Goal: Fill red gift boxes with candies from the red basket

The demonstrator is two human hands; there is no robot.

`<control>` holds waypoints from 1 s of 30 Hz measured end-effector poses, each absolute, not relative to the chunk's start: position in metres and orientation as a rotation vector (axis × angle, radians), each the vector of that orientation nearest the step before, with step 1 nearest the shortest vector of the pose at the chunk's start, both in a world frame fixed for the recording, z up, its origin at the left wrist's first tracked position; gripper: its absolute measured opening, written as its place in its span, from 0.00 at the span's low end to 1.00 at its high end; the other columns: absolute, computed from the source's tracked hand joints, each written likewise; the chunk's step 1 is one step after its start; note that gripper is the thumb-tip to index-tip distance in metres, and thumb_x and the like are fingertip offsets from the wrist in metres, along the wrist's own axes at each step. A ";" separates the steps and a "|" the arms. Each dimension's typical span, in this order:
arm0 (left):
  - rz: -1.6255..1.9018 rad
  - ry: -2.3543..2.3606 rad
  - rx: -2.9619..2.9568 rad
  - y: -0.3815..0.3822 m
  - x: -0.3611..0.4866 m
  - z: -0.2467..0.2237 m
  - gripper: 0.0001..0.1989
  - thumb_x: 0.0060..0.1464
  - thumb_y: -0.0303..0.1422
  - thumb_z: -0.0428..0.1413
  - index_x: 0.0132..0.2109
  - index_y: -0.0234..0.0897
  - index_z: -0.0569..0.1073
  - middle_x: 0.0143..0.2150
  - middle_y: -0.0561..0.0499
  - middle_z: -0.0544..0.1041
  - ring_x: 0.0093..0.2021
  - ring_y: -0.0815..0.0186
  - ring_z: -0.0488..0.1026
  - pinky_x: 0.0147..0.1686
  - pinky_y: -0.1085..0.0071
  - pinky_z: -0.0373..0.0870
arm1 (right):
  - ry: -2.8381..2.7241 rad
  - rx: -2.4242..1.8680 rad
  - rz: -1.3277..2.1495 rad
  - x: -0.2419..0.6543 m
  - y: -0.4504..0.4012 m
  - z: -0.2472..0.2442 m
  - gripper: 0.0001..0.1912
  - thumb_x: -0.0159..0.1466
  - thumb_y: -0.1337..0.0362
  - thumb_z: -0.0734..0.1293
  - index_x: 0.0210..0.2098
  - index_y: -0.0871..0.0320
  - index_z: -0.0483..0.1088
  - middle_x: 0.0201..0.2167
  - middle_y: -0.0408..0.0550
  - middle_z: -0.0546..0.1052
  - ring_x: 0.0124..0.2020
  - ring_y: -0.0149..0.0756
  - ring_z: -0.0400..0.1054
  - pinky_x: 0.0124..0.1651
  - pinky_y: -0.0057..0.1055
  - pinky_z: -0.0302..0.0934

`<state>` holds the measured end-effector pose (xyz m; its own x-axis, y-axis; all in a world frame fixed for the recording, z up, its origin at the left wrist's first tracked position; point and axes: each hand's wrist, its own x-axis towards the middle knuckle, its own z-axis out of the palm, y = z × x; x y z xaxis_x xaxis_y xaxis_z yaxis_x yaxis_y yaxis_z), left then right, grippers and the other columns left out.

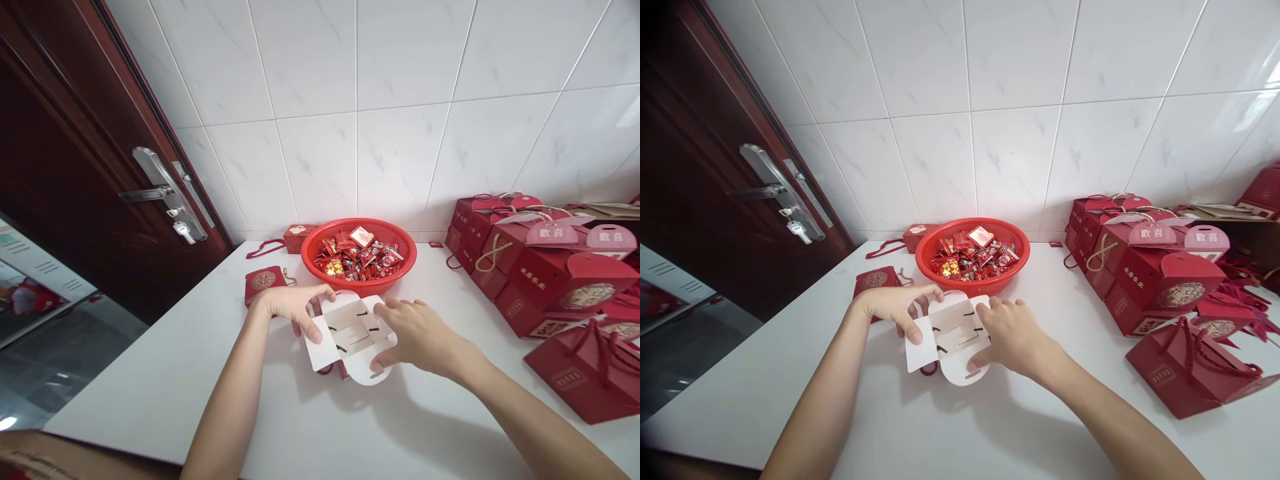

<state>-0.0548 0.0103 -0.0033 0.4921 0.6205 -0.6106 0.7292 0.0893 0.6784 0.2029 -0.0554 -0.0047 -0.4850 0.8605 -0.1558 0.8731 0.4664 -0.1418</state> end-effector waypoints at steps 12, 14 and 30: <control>0.015 1.239 1.690 -0.004 -0.046 0.010 0.30 0.41 0.41 0.69 0.48 0.41 0.64 0.41 0.51 0.71 0.41 0.59 0.77 0.31 0.69 0.76 | 2.752 1.652 -0.287 0.224 -0.054 0.002 0.25 0.57 0.45 0.73 0.45 0.57 0.73 0.44 0.54 0.77 0.42 0.51 0.72 0.43 0.41 0.61; 0.043 1.254 1.718 -0.005 -0.049 0.016 0.30 0.44 0.45 0.68 0.50 0.40 0.67 0.41 0.50 0.73 0.40 0.60 0.77 0.34 0.67 0.76 | 2.828 1.647 -0.312 0.229 -0.055 0.007 0.25 0.59 0.44 0.72 0.46 0.56 0.73 0.46 0.55 0.78 0.43 0.52 0.73 0.43 0.41 0.61; -0.377 1.258 2.290 0.113 0.041 0.003 0.26 0.41 0.35 0.64 0.51 0.47 0.78 0.51 0.48 0.80 0.48 0.51 0.76 0.45 0.62 0.72 | 3.329 2.086 -1.166 0.252 0.032 -0.007 0.13 0.60 0.53 0.66 0.32 0.57 0.74 0.34 0.51 0.82 0.34 0.42 0.76 0.43 0.38 0.69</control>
